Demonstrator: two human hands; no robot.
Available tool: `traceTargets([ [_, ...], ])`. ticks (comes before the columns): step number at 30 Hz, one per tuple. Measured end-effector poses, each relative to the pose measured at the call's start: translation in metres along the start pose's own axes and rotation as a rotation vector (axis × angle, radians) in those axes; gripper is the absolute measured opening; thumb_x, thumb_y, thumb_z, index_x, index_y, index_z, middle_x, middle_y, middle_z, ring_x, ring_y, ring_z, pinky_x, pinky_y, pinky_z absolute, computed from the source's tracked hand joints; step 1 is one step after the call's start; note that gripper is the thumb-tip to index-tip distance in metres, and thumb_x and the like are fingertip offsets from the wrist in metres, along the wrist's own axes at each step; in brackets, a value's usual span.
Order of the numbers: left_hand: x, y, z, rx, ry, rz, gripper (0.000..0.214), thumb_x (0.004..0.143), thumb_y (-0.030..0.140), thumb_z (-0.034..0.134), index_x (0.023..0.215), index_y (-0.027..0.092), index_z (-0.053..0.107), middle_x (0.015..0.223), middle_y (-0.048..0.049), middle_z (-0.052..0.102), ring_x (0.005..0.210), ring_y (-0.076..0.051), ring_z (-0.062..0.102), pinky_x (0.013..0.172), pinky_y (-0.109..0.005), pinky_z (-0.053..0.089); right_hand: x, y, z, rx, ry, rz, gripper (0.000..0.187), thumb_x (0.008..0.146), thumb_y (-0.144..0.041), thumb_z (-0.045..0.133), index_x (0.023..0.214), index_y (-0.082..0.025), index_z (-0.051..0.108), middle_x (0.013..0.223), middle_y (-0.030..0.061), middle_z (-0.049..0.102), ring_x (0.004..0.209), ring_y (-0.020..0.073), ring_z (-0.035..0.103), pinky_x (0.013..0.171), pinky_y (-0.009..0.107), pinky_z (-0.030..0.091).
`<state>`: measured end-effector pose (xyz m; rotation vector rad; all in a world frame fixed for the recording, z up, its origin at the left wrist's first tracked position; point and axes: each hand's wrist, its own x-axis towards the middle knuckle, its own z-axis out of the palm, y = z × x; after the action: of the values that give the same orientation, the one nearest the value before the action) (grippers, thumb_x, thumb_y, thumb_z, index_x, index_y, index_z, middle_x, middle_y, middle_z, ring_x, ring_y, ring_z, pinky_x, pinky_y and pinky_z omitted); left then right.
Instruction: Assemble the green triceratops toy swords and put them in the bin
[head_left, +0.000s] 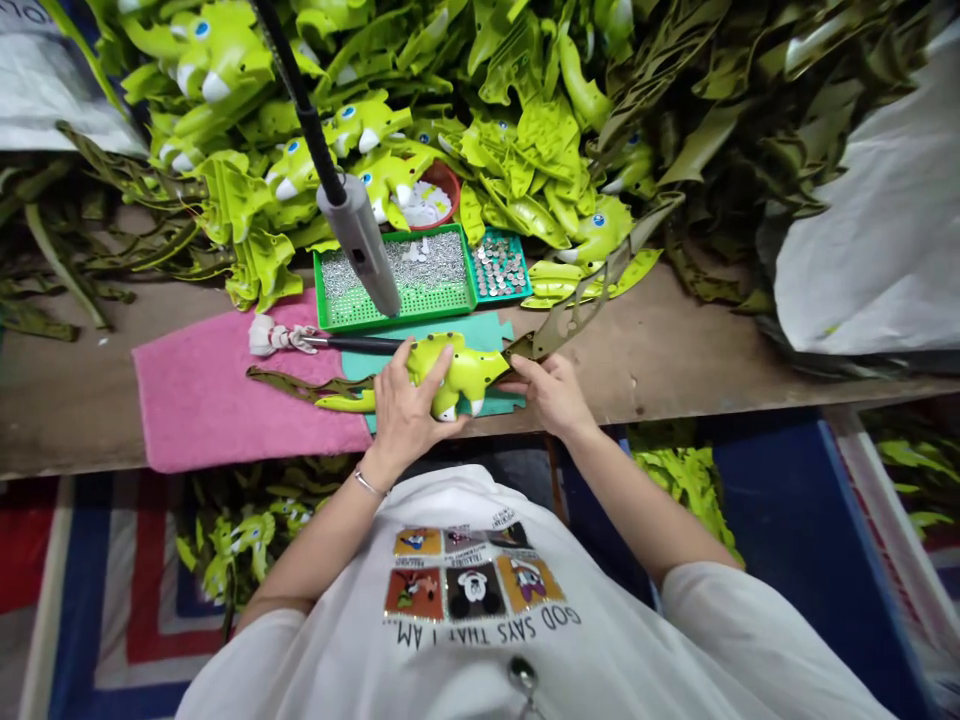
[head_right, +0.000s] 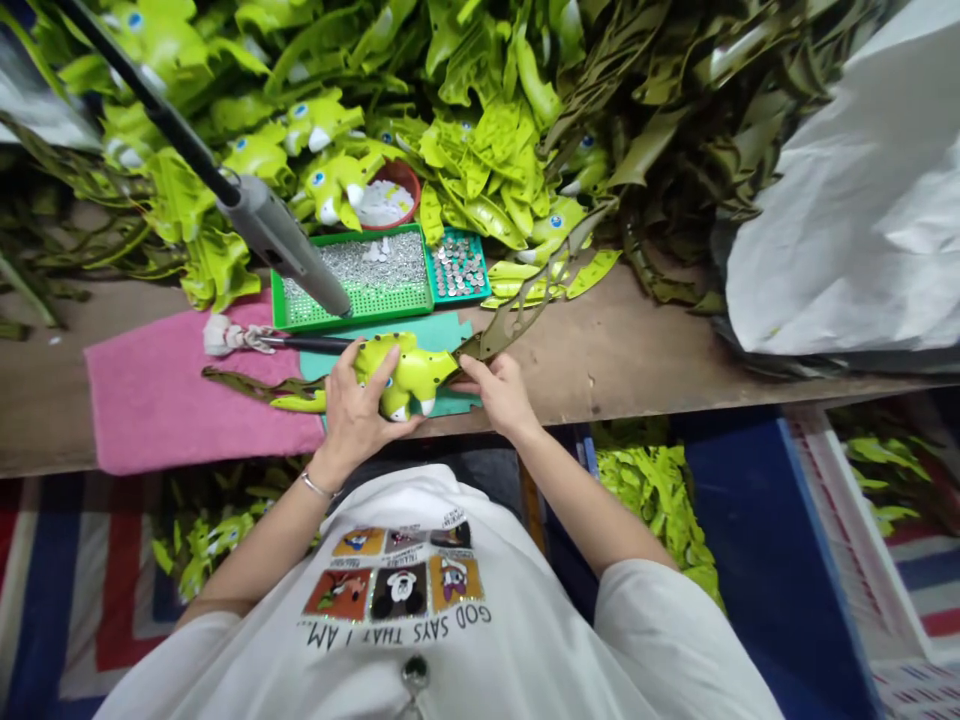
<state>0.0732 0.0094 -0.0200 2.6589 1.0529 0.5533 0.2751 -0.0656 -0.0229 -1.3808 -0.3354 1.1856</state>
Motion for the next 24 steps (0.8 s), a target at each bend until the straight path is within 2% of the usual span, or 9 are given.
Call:
traceTargets([
  [3, 0.000, 0.001, -0.001, -0.007, 0.000, 0.018, 0.091, 0.066, 0.049, 0.088, 0.148, 0.029, 0.053, 0.155, -0.0204, 0.033, 0.134, -0.042, 0.045, 0.103, -0.049, 0.042, -0.002, 0.006, -0.001, 0.073, -0.024, -0.057, 0.052, 0.063, -0.059, 0.085, 0.095, -0.021, 0.068, 0.090, 0.0026, 0.077, 0.083, 0.0228, 0.074, 0.075, 0.042, 0.065],
  [7, -0.004, 0.002, 0.001, 0.014, 0.000, 0.048, 0.089, 0.068, 0.050, 0.087, 0.147, 0.029, 0.053, 0.154, -0.0206, 0.034, 0.134, -0.042, 0.046, 0.102, -0.049, 0.042, -0.003, 0.015, -0.001, 0.104, 0.003, -0.103, 0.057, 0.065, -0.059, 0.084, 0.107, -0.023, 0.069, 0.100, 0.0026, 0.078, 0.090, 0.0236, 0.074, 0.078, 0.041, 0.065],
  [11, -0.007, 0.004, 0.004, 0.029, 0.051, 0.072, 0.082, 0.071, 0.049, 0.084, 0.145, 0.028, 0.056, 0.153, -0.0218, 0.034, 0.131, -0.041, 0.048, 0.100, -0.047, 0.043, -0.006, 0.021, -0.002, 0.084, 0.012, -0.153, 0.056, 0.071, -0.058, 0.081, 0.114, -0.023, 0.070, 0.101, 0.0043, 0.079, 0.098, 0.0246, 0.074, 0.083, 0.038, 0.064],
  [14, -0.008, 0.004, 0.005, 0.024, 0.076, 0.073, 0.080, 0.071, 0.047, 0.083, 0.144, 0.028, 0.057, 0.153, -0.0209, 0.033, 0.131, -0.040, 0.048, 0.100, -0.047, 0.042, -0.009, 0.016, -0.003, 0.131, -0.035, -0.128, 0.052, 0.070, -0.055, 0.083, 0.110, -0.023, 0.072, 0.099, 0.0046, 0.079, 0.103, 0.0257, 0.073, 0.084, 0.039, 0.063],
  [18, -0.009, 0.004, 0.004, 0.018, 0.022, 0.063, 0.080, 0.070, 0.048, 0.083, 0.144, 0.030, 0.058, 0.155, -0.0191, 0.033, 0.128, -0.040, 0.049, 0.100, -0.047, 0.042, -0.011, 0.004, -0.004, 0.188, -0.090, 0.007, 0.045, 0.061, -0.051, 0.089, 0.090, -0.020, 0.074, 0.088, 0.0049, 0.079, 0.097, 0.0271, 0.074, 0.084, 0.042, 0.063],
  [21, -0.010, 0.004, 0.004, 0.019, -0.015, 0.056, 0.078, 0.071, 0.044, 0.082, 0.144, 0.031, 0.057, 0.156, -0.0192, 0.033, 0.126, -0.040, 0.051, 0.099, -0.048, 0.042, -0.015, 0.000, -0.001, 0.167, -0.082, 0.086, 0.043, 0.056, -0.048, 0.091, 0.083, -0.020, 0.074, 0.086, 0.0037, 0.078, 0.090, 0.0247, 0.074, 0.085, 0.042, 0.061],
  [24, -0.011, 0.005, 0.004, 0.000, -0.038, 0.042, 0.079, 0.070, 0.041, 0.082, 0.144, 0.033, 0.057, 0.157, -0.0167, 0.033, 0.127, -0.040, 0.050, 0.101, -0.048, 0.042, -0.019, 0.002, 0.003, 0.095, -0.014, 0.055, 0.045, 0.049, -0.038, 0.094, 0.085, -0.022, 0.073, 0.087, 0.0007, 0.077, 0.088, 0.0208, 0.071, 0.089, 0.038, 0.059],
])
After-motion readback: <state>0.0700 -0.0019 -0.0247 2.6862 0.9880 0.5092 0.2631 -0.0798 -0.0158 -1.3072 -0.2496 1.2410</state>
